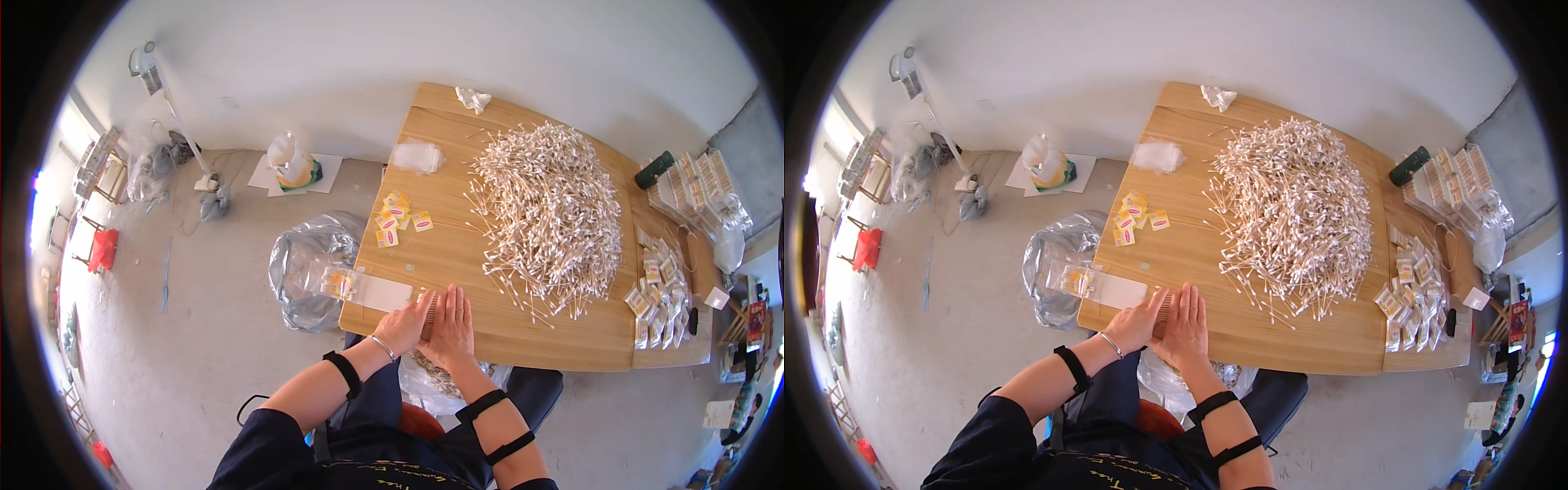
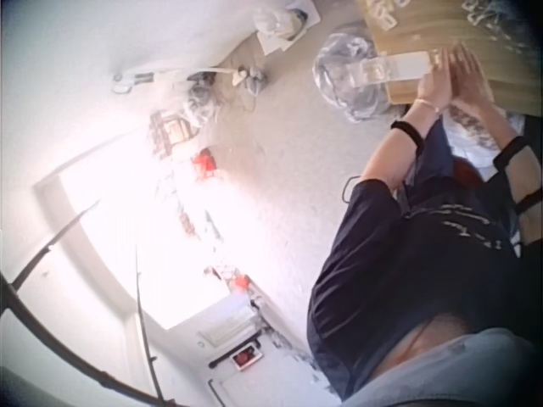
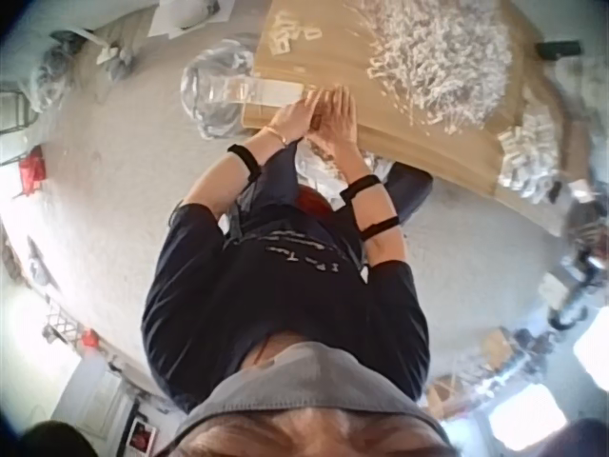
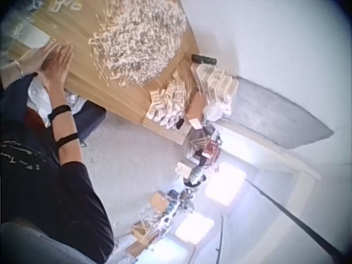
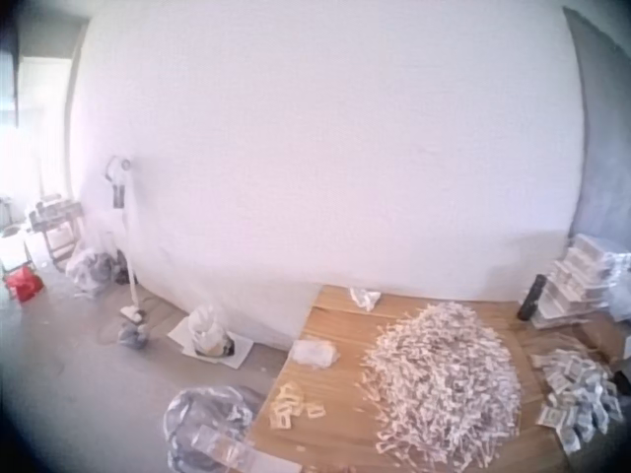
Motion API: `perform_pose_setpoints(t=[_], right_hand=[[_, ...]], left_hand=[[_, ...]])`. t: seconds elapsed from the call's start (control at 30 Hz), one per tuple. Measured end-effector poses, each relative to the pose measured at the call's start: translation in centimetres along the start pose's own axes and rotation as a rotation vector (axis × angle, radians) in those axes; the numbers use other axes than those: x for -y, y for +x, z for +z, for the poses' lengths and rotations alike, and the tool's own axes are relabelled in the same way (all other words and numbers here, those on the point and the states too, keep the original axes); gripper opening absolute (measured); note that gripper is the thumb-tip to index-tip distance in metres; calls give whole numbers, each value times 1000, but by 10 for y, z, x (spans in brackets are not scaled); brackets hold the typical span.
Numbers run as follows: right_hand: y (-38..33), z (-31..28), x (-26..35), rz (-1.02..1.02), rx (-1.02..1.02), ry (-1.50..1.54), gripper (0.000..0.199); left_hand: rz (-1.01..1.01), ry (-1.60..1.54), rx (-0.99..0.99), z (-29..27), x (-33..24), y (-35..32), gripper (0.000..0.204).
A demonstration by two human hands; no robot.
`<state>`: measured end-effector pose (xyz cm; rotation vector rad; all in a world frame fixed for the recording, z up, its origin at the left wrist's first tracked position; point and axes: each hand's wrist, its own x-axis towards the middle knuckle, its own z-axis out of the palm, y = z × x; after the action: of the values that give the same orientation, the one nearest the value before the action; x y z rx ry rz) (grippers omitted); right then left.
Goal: Counting and packaging groups of cotton swabs into small plastic bags.
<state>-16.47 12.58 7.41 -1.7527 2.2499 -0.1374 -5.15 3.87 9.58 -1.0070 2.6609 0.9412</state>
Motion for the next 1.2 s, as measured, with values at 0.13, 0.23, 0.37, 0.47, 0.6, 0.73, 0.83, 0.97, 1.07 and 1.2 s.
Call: perform_pose_setpoints(t=[0.13, 0.23, 0.37, 0.47, 0.6, 0.73, 0.83, 0.97, 1.07, 1.2], right_hand=[[-5, 9, -4, -54, -48, 4, 106], [-10, 11, -5, -129, -101, -4, 103], [-13, 12, -2, -121, -119, -5, 98], [-13, 19, 6, -96, -142, -1, 95], [-8, 27, 24, -63, -181, 41, 89], [-3, 30, 41, 5, -211, 62, 83], [-5, 34, 53, -81, -121, 78, 79], [3, 35, 65, -52, -147, 118, 76], [20, 33, 73, -48, -125, 83, 77], [33, 32, 86, -15, -138, 68, 74]], left_hand=[[-1, -5, -25, -4, 0, 0, 71], [13, 3, -84, 2, 2, -2, 67], [-66, -117, -122, 2, -3, -7, 53], [-40, -191, -270, 4, 5, -11, 44], [104, -537, -687, 32, 41, 5, 43], [211, -980, -676, 39, 45, 8, 48], [174, -1128, -623, 37, 46, 2, 49], [121, -1230, -550, 30, 54, -10, 51], [88, -1202, -593, 16, 65, -3, 52], [77, -1178, -578, 6, 77, -1, 53]])
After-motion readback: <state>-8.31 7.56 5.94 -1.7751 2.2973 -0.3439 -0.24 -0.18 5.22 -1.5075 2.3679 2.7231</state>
